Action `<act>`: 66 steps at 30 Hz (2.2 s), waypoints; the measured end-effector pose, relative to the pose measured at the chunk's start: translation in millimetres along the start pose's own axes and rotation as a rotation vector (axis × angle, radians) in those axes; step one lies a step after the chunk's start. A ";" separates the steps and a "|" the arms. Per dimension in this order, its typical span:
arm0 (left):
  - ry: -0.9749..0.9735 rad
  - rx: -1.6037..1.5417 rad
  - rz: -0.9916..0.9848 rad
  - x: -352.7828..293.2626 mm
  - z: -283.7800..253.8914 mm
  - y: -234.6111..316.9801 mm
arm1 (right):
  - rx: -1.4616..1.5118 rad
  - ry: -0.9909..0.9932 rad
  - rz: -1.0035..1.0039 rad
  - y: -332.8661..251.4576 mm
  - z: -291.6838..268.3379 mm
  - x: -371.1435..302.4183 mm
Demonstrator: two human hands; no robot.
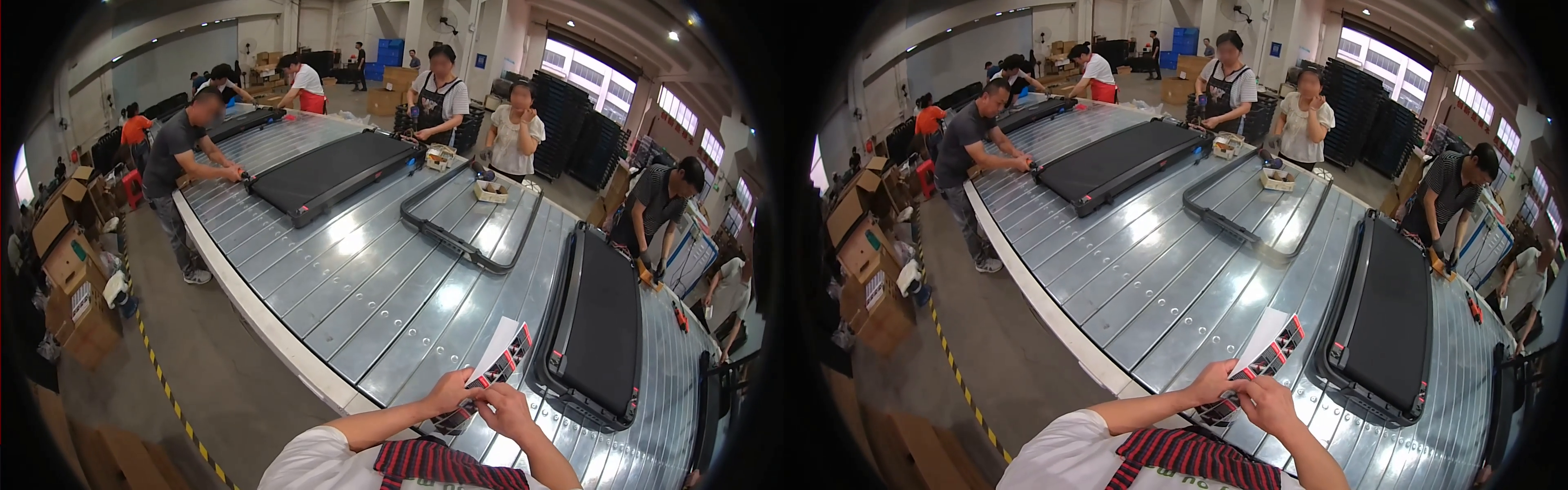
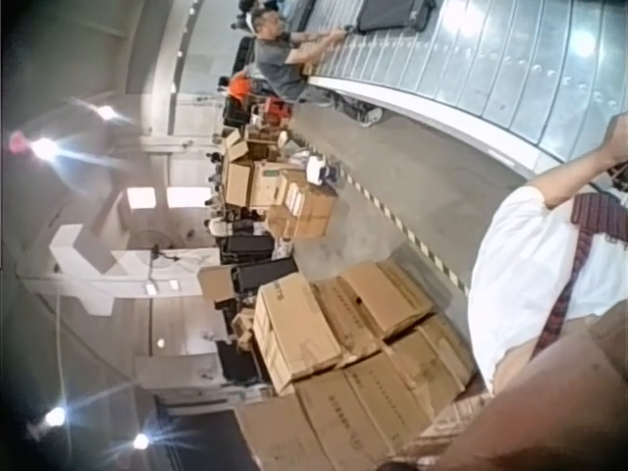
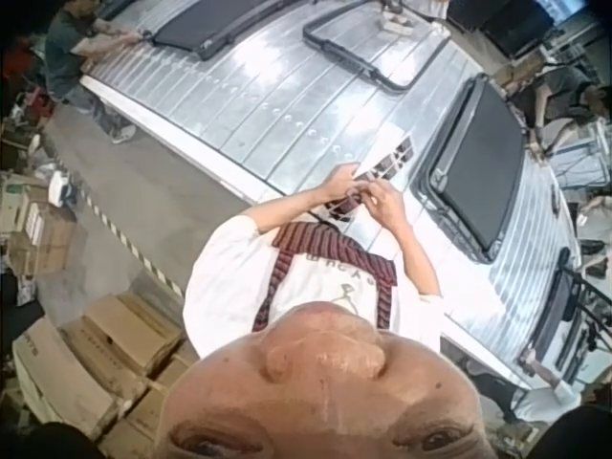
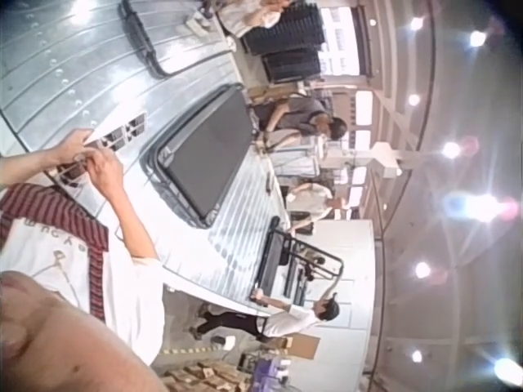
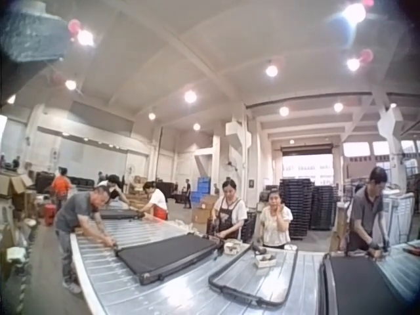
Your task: Peeling and applying QR code and safety labels to treadmill base units on an industrial assembly line.
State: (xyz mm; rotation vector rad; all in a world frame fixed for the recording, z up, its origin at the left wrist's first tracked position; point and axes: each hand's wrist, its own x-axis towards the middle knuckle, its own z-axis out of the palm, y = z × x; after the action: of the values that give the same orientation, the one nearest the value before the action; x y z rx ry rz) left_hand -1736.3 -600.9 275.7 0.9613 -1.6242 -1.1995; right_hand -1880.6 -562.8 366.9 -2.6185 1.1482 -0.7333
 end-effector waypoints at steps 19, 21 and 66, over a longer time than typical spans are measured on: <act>-0.293 -0.383 -0.105 17.8 -61.2 57.1 | 0.958 0.631 0.471 45.5 -36.9 -37.1; -0.221 -0.374 -0.108 13.1 -54.4 70.6 | 1.204 0.522 0.445 34.0 -38.2 -26.5; -0.755 1.003 0.250 170.8 122.2 -63.3 | 1.026 0.241 1.229 393.9 -44.9 -93.5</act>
State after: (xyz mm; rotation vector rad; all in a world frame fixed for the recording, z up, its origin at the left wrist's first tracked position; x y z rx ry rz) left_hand -1900.9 -738.4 229.8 0.8453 -2.9880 -0.5242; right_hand -2208.5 -762.1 230.1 -0.7677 1.5267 -0.9203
